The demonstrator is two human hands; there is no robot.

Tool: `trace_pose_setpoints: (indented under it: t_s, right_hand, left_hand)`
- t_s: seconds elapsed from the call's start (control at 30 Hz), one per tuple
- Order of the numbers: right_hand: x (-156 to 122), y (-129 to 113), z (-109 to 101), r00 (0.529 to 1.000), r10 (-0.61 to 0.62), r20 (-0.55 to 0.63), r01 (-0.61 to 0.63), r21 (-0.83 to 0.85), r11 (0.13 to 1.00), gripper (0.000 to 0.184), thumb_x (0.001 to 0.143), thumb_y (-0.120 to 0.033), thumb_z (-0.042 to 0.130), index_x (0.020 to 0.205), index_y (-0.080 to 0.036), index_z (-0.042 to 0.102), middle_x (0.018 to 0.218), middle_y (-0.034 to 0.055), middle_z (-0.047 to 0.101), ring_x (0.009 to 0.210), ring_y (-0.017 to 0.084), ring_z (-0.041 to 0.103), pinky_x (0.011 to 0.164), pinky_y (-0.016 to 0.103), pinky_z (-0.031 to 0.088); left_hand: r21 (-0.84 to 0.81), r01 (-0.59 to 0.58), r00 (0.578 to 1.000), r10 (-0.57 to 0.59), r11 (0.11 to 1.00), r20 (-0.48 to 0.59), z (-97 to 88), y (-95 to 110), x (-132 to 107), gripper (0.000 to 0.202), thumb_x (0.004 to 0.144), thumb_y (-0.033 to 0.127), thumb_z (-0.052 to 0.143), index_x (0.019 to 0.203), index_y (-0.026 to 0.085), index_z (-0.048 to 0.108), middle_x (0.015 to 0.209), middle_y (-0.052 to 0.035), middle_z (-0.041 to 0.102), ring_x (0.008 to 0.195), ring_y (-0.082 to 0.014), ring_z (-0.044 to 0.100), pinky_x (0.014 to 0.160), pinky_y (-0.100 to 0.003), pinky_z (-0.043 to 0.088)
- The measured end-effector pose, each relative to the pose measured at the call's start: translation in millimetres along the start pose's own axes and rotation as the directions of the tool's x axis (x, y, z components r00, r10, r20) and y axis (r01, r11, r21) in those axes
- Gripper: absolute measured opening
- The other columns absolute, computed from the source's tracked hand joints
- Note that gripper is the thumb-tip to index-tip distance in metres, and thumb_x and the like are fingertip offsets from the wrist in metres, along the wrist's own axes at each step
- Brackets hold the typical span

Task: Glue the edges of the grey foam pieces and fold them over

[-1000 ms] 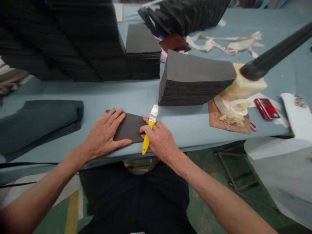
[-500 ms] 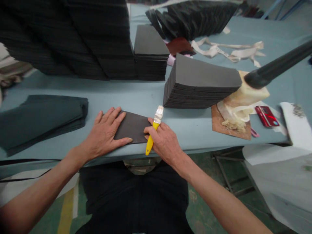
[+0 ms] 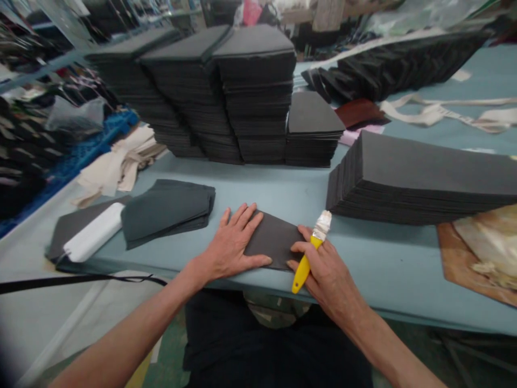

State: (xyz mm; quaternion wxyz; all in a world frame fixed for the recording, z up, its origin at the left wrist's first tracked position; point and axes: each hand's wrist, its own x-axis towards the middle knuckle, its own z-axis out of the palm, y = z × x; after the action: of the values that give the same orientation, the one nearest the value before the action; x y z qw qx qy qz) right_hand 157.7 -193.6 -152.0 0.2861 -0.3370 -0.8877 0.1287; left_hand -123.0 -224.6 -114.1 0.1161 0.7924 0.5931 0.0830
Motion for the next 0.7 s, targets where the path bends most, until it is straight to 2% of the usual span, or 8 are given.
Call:
trace_pose_setpoints:
  t_s: [0.1, 0.17, 0.23, 0.27, 0.37, 0.43, 0.57, 0.7]
  right_hand:
    - [-1.2, -0.6, 1.1, 1.0, 0.026, -0.011, -0.025, 0.024, 0.999, 0.014, 0.107, -0.033, 0.063, 0.12, -0.026, 0.062, 0.157, 0.0214, 0.065, 0.137, 0.036, 0.071, 0.103, 0.057, 0.065]
    - [-1.0, -1.1, 0.9, 0.999, 0.028, -0.019, -0.027, 0.045, 0.999, 0.014, 0.108, -0.033, 0.063, 0.119, -0.026, 0.062, 0.156, 0.0213, 0.065, 0.138, 0.036, 0.07, 0.103, 0.057, 0.065]
    - [-0.5, -1.4, 0.1, 0.999, 0.022, -0.023, -0.021, 0.055, 0.998, 0.014, 0.108, -0.034, 0.063, 0.119, -0.026, 0.062, 0.156, 0.0217, 0.066, 0.138, 0.036, 0.07, 0.103, 0.057, 0.066]
    - [-0.3, -1.5, -0.4, 1.0, 0.019, -0.024, -0.018, 0.052, 0.998, 0.014, 0.108, -0.034, 0.063, 0.119, -0.026, 0.062, 0.155, 0.0221, 0.066, 0.139, 0.036, 0.07, 0.103, 0.057, 0.066]
    - [-0.7, -1.1, -1.4, 0.999, 0.009, -0.031, -0.007, 0.047, 0.999, 0.015, 0.108, -0.034, 0.064, 0.12, -0.025, 0.062, 0.155, 0.0228, 0.065, 0.14, 0.036, 0.069, 0.104, 0.058, 0.066]
    - [-1.3, -0.8, -1.5, 0.999, 0.008, -0.031, -0.007, 0.051, 0.999, 0.015, 0.108, -0.034, 0.064, 0.12, -0.025, 0.062, 0.156, 0.0225, 0.065, 0.141, 0.037, 0.069, 0.106, 0.059, 0.065]
    - [-2.1, -0.6, -1.4, 0.999, -0.003, -0.033, 0.004, 0.024, 1.0, 0.015, 0.108, -0.035, 0.063, 0.12, -0.025, 0.061, 0.154, 0.0233, 0.066, 0.141, 0.037, 0.069, 0.105, 0.06, 0.065]
    - [-1.7, -1.6, -3.1, 1.0, -0.001, -0.03, 0.001, 0.001, 1.0, 0.013, 0.108, -0.033, 0.064, 0.119, -0.026, 0.062, 0.153, 0.0214, 0.068, 0.14, 0.036, 0.07, 0.106, 0.059, 0.065]
  left_hand:
    - [-0.038, 0.005, 0.997, -0.008, 0.999, -0.074, -2.7, -4.2, -7.9, 0.102, 0.097, 0.084, 0.054, 0.171, 0.018, 0.033, 0.181, -0.0241, 0.029, 0.17, -0.0415, 0.029, 0.137, -0.074, 0.024]
    - [-0.045, 0.044, 0.967, -0.054, 0.998, -0.247, -5.8, -12.7, -20.1, 0.087, 0.102, 0.074, 0.055, 0.169, 0.021, 0.036, 0.176, -0.021, 0.042, 0.165, -0.0349, 0.041, 0.135, -0.063, 0.034]
    - [-0.025, 0.141, 0.873, -0.136, 0.99, -0.468, -11.0, -26.8, -37.1, 0.068, 0.105, 0.063, 0.059, 0.16, 0.024, 0.047, 0.161, -0.0166, 0.061, 0.151, -0.03, 0.057, 0.126, -0.052, 0.047]
    - [-0.018, 0.206, 0.825, -0.184, 0.978, -0.534, -14.7, -35.6, -46.6, 0.06, 0.106, 0.057, 0.059, 0.154, 0.022, 0.052, 0.152, -0.0162, 0.067, 0.144, -0.0298, 0.062, 0.121, -0.05, 0.05]
    - [-0.013, 0.367, 0.72, -0.293, 0.93, -0.629, -28.8, -63.4, -72.7, 0.045, 0.108, 0.05, 0.057, 0.138, 0.017, 0.061, 0.135, -0.0202, 0.072, 0.13, -0.0347, 0.066, 0.111, -0.054, 0.052]
    - [-0.001, 0.442, 0.682, -0.337, 0.897, -0.649, -37.7, -79.5, -84.1, 0.043, 0.107, 0.051, 0.058, 0.133, 0.017, 0.063, 0.133, -0.0212, 0.072, 0.128, -0.038, 0.065, 0.108, -0.058, 0.05]
    - [0.036, 0.481, 0.711, -0.366, 0.876, -0.601, -45.7, -99.4, -88.5, 0.041, 0.103, 0.054, 0.062, 0.127, 0.021, 0.068, 0.132, -0.018, 0.073, 0.125, -0.0389, 0.064, 0.107, -0.058, 0.05]
    - [0.032, 0.468, 0.734, -0.368, 0.883, -0.571, -46.1, -106.3, -83.5, 0.04, 0.102, 0.057, 0.062, 0.12, 0.023, 0.073, 0.129, -0.0165, 0.074, 0.121, -0.0391, 0.064, 0.105, -0.058, 0.05]
